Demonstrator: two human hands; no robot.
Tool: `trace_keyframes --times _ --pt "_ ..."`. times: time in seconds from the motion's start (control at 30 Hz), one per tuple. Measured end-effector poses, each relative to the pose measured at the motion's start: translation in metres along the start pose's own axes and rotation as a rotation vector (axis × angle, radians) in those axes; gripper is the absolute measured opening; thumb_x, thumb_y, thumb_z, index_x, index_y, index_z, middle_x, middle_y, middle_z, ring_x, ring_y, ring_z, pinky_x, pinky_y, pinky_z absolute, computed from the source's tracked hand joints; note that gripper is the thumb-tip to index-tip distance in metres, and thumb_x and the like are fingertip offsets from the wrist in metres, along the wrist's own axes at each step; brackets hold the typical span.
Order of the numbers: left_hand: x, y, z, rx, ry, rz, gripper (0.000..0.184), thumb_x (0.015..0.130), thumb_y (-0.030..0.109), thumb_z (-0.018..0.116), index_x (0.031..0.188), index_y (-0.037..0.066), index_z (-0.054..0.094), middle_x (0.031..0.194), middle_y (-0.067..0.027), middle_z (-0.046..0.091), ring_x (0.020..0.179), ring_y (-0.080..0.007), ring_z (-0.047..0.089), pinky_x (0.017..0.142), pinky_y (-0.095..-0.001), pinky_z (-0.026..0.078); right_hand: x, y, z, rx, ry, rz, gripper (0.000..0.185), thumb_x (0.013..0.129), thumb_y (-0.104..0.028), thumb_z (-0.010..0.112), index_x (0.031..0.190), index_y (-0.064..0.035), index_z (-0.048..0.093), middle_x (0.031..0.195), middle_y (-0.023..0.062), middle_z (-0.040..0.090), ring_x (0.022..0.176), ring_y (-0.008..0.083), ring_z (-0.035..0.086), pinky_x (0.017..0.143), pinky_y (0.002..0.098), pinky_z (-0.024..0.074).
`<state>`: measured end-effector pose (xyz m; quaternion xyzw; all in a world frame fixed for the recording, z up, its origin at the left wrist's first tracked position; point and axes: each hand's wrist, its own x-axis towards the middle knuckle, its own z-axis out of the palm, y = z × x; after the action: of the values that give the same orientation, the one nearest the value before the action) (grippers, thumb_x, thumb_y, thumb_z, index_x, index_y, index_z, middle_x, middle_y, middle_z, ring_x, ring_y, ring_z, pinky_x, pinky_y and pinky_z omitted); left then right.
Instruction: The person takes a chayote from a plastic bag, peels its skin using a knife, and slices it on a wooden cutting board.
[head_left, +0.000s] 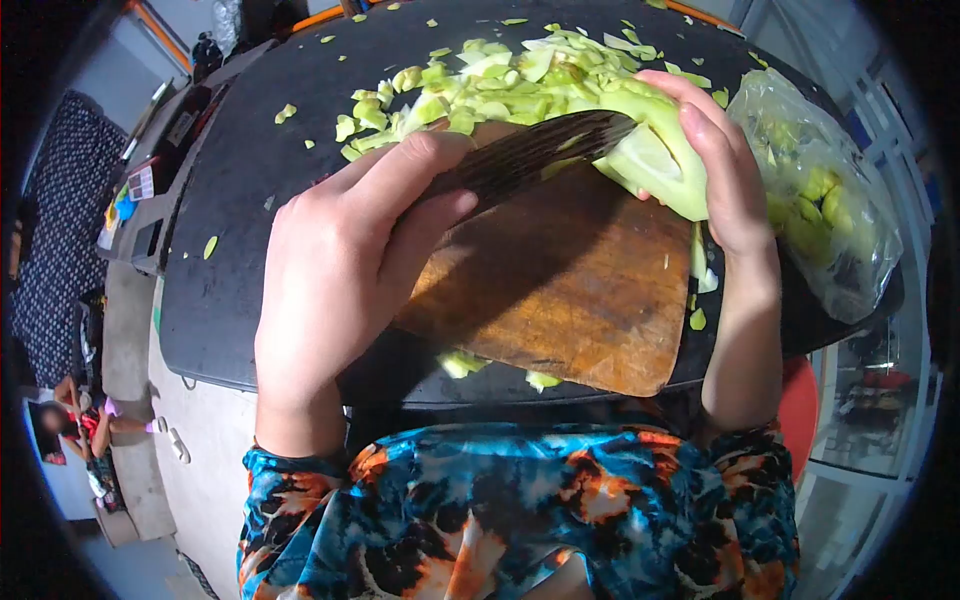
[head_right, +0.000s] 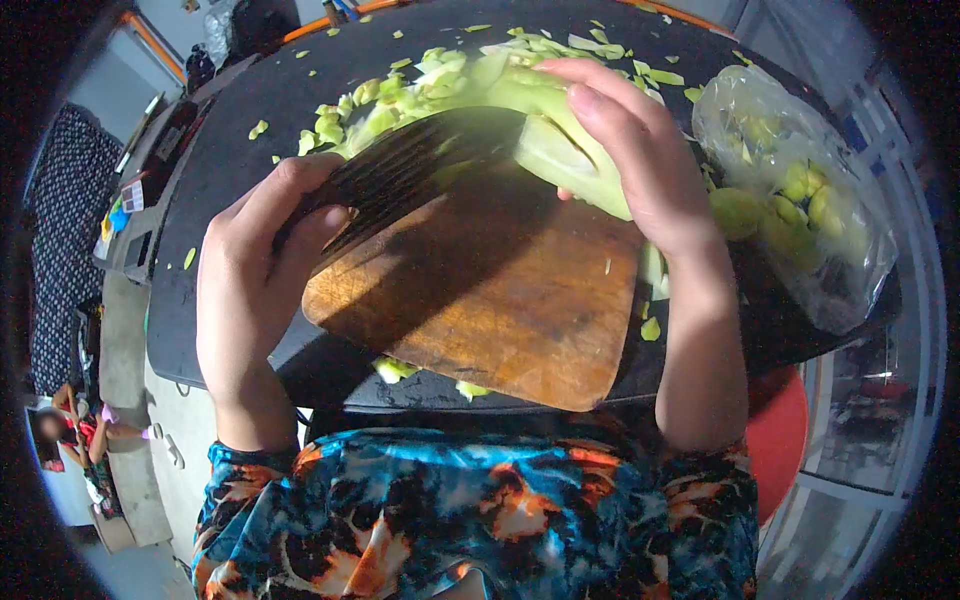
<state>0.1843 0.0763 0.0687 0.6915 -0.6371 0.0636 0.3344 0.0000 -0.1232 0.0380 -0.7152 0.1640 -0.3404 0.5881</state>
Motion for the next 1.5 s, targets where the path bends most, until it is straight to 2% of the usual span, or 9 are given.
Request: trace_keyframes --times 0.23,0.33,0.47,0.63,1.07,1.17,1.27,1.37,1.5 --pt "-0.004 0.009 -0.006 0.055 -0.024 0.053 0.026 0.080 0.001 0.066 0.105 -0.001 0.061 0.088 -0.0143 0.065 0.081 -0.0201 0.065 0.074 -0.0296 0.050 -0.001 0.003 -0.019 -0.272 -0.088 -0.194 0.043 0.094 -0.033 0.046 0.123 -0.0028 0.055 0.095 0.0066 0.063 0.078 0.0111 0.061 0.058 0.0267 0.0522" --pt "-0.006 0.007 -0.003 0.032 0.031 0.005 0.024 0.083 0.002 0.064 0.107 0.000 0.060 0.087 -0.0092 0.065 0.077 -0.0166 0.062 0.069 -0.0282 0.049 0.001 -0.003 -0.014 -0.067 -0.042 0.032 0.045 0.095 -0.034 0.044 0.125 -0.0029 0.053 0.100 0.0076 0.063 0.083 0.0135 0.062 0.060 0.0284 0.0535" --pt "-0.003 0.001 -0.008 -0.323 0.212 -0.225 0.021 0.091 0.011 0.063 0.107 0.000 0.058 0.080 -0.0049 0.060 0.073 -0.0089 0.055 0.066 -0.0237 0.046 0.015 0.007 -0.021 0.144 0.232 0.012 0.052 0.096 -0.040 0.038 0.130 -0.0028 0.047 0.109 0.0109 0.061 0.085 0.0195 0.063 0.066 0.0357 0.0563" --pt "-0.003 -0.005 -0.007 -0.464 0.184 -0.253 0.022 0.093 0.015 0.061 0.107 -0.001 0.057 0.077 -0.0021 0.058 0.067 -0.0059 0.049 0.061 -0.0213 0.042 0.016 0.011 -0.016 0.289 0.174 -0.073 0.055 0.094 -0.043 0.042 0.133 -0.0030 0.043 0.117 0.0121 0.056 0.097 0.0212 0.061 0.074 0.0396 0.0566" --pt "-0.002 0.005 0.002 -0.181 0.155 -0.162 0.022 0.088 0.013 0.065 0.106 0.001 0.057 0.078 -0.0160 0.062 0.064 -0.0293 0.060 0.062 -0.0303 0.048 0.007 0.016 0.006 0.253 0.162 -0.206 0.064 0.095 -0.051 0.040 0.136 -0.0015 0.038 0.118 0.0115 0.055 0.096 0.0211 0.061 0.075 0.0388 0.0564" --pt "-0.004 0.002 0.002 -0.100 0.132 -0.078 0.017 0.093 0.011 0.059 0.107 0.001 0.058 0.079 -0.0002 0.059 0.071 -0.0041 0.050 0.061 -0.0197 0.041 0.005 0.013 0.013 0.184 0.256 -0.258 0.060 0.092 -0.048 0.047 0.130 -0.0007 0.044 0.116 0.0122 0.058 0.094 0.0187 0.062 0.073 0.0358 0.0564" --pt "-0.003 0.000 0.006 -0.140 0.034 -0.082 0.018 0.094 0.014 0.059 0.106 0.000 0.058 0.075 -0.0001 0.056 0.068 -0.0043 0.049 0.060 -0.0201 0.040 0.001 0.013 0.015 0.157 0.228 -0.266 0.060 0.093 -0.048 0.047 0.131 -0.0007 0.044 0.117 0.0124 0.058 0.094 0.0185 0.062 0.072 0.0343 0.0561" --pt "0.001 0.002 0.006 -0.347 -0.028 -0.240 0.018 0.091 0.016 0.062 0.101 0.003 0.056 0.075 -0.0173 0.059 0.066 -0.0298 0.062 0.061 -0.0322 0.047 0.003 0.016 0.010 0.121 0.236 -0.319 0.062 0.093 -0.049 0.047 0.131 -0.0004 0.043 0.117 0.0125 0.058 0.094 0.0184 0.062 0.072 0.0335 0.0559" --pt "0.000 0.003 0.012 -0.377 -0.114 -0.300 0.018 0.095 0.020 0.057 0.098 0.003 0.052 0.070 -0.0163 0.055 0.062 -0.0272 0.054 0.060 -0.0331 0.045 0.003 0.018 0.017 0.211 0.317 -0.306 0.063 0.093 -0.049 0.047 0.132 0.0003 0.042 0.117 0.0132 0.057 0.094 0.0191 0.062 0.072 0.0332 0.0557"
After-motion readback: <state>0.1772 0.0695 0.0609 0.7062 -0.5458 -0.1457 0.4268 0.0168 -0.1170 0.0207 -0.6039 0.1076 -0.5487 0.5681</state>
